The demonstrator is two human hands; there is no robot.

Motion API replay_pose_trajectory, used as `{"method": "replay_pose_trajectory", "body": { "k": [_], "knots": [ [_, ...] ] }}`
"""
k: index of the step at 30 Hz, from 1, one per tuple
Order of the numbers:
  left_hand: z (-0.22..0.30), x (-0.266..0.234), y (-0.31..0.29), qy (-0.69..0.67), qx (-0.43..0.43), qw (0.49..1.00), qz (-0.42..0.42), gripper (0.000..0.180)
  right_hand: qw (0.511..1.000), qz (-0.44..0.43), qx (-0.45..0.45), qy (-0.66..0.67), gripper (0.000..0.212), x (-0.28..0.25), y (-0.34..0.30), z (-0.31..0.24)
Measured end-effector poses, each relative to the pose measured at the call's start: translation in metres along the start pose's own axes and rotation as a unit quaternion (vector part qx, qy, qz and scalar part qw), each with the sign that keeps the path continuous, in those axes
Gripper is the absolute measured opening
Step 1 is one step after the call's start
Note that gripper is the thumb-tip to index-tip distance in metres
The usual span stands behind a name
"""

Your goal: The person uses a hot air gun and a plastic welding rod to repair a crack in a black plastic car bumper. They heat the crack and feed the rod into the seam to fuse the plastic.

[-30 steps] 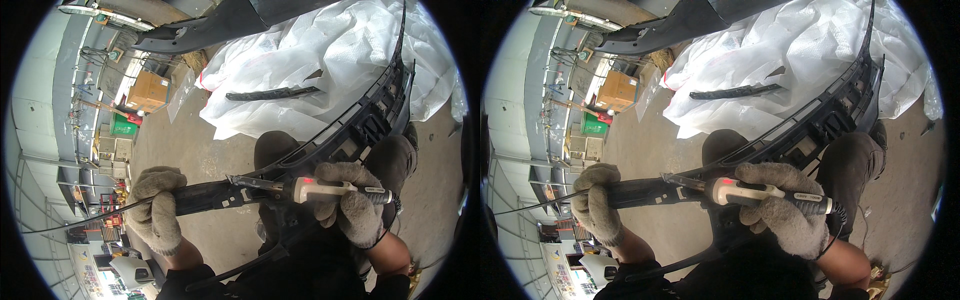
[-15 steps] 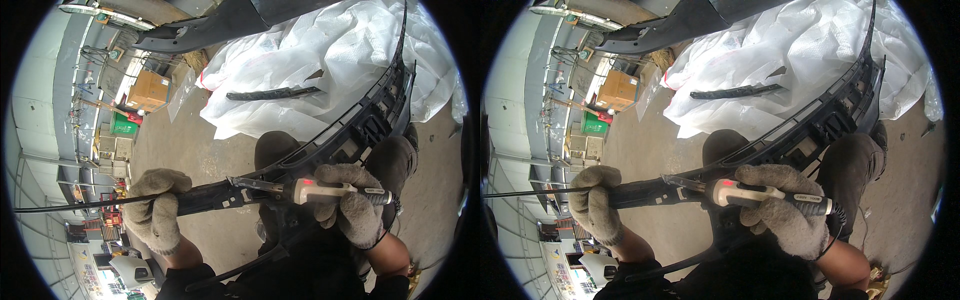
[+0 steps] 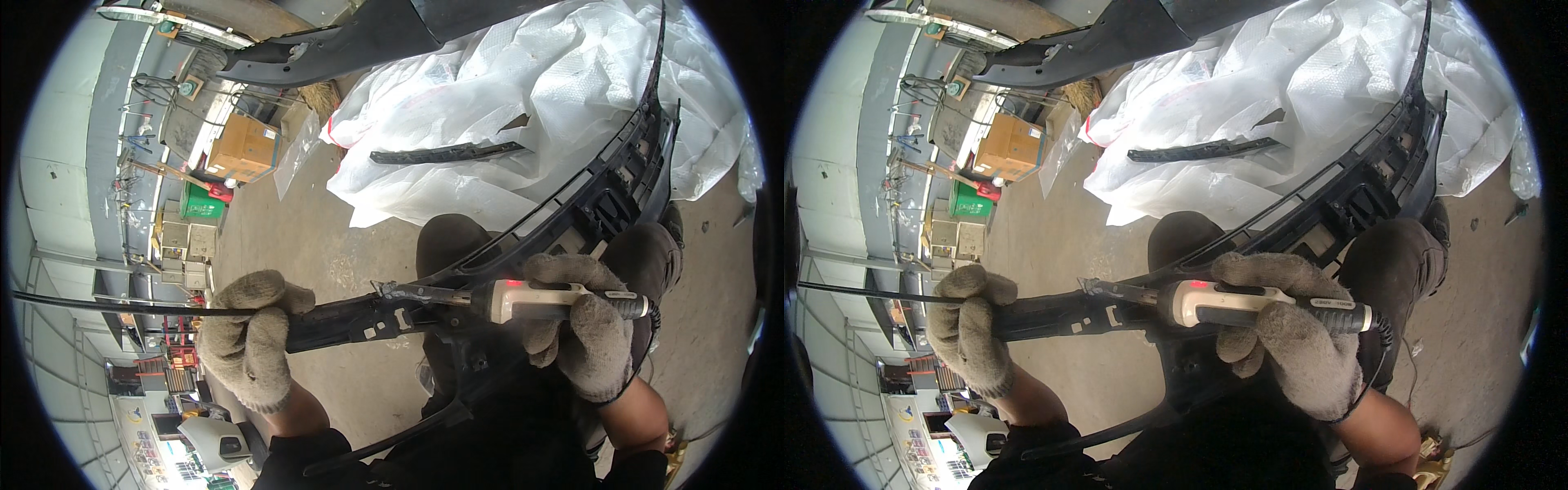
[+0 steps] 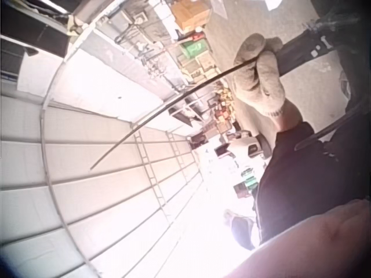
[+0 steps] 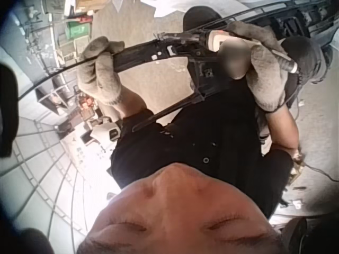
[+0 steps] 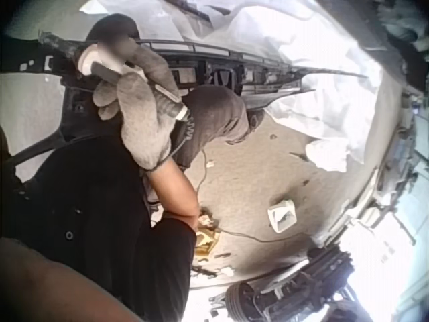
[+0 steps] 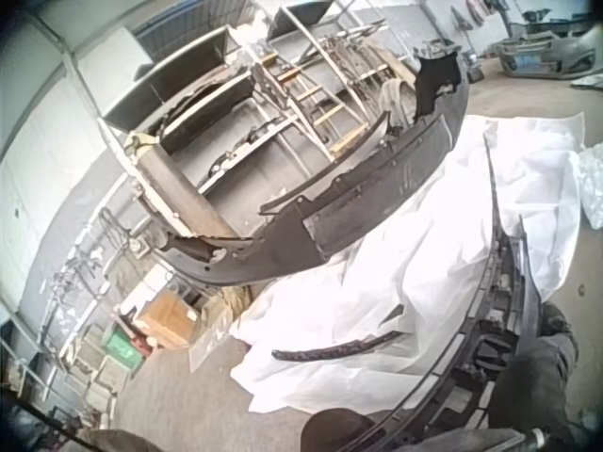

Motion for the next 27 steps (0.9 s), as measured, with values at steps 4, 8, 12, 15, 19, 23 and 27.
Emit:
{"method": "replay_pose_trajectory", "body": {
  "k": [4, 8, 12, 15, 19, 23, 27],
  "knots": [
    [-0.0019, -0.0016, -0.0016, -0.001, -0.013, 1.000, 0.005, 0.028, 1.000, -0.014, 0.000, -0.006, 0.047, 0.0039, 0.0000, 0.0019],
    [-0.0018, -0.0006, -0.0010, -0.003, -0.012, 1.000, 0.002, 0.028, 1.000, -0.016, 0.011, -0.016, 0.048, 0.0048, 0.0011, 0.0021],
    [-0.0027, -0.0011, -0.0017, -0.007, -0.019, 1.000, 0.010, 0.028, 1.000, -0.015, 0.017, -0.022, 0.048, 0.0043, 0.0014, 0.0026],
    [-0.0027, -0.0006, -0.0016, -0.009, -0.021, 1.000, 0.012, 0.027, 0.999, -0.024, 0.017, -0.022, 0.047, 0.0051, 0.0017, 0.0036],
    [-0.0016, -0.0007, -0.0012, 0.000, -0.017, 1.000, 0.017, 0.026, 0.999, -0.032, 0.027, -0.020, 0.045, 0.0079, 0.0020, 0.0040],
    [-0.0018, 0.0004, 0.0001, 0.004, -0.008, 1.000, 0.012, 0.026, 0.999, -0.040, 0.029, 0.011, 0.045, 0.0082, 0.0014, 0.0067],
    [-0.0019, 0.0010, 0.0006, 0.001, -0.002, 1.000, 0.011, 0.026, 0.999, -0.039, 0.023, -0.017, 0.045, 0.0062, 0.0012, 0.0046]
  ]
}}
Point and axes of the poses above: each hand's wrist, its own y-axis towards the middle knuckle, its own x-axis out of the palm, z = x × y, the point moved 9 cm from there along y, towards the middle knuckle, and after that the axes turned 7 degrees about x, right-handed, at the moved point
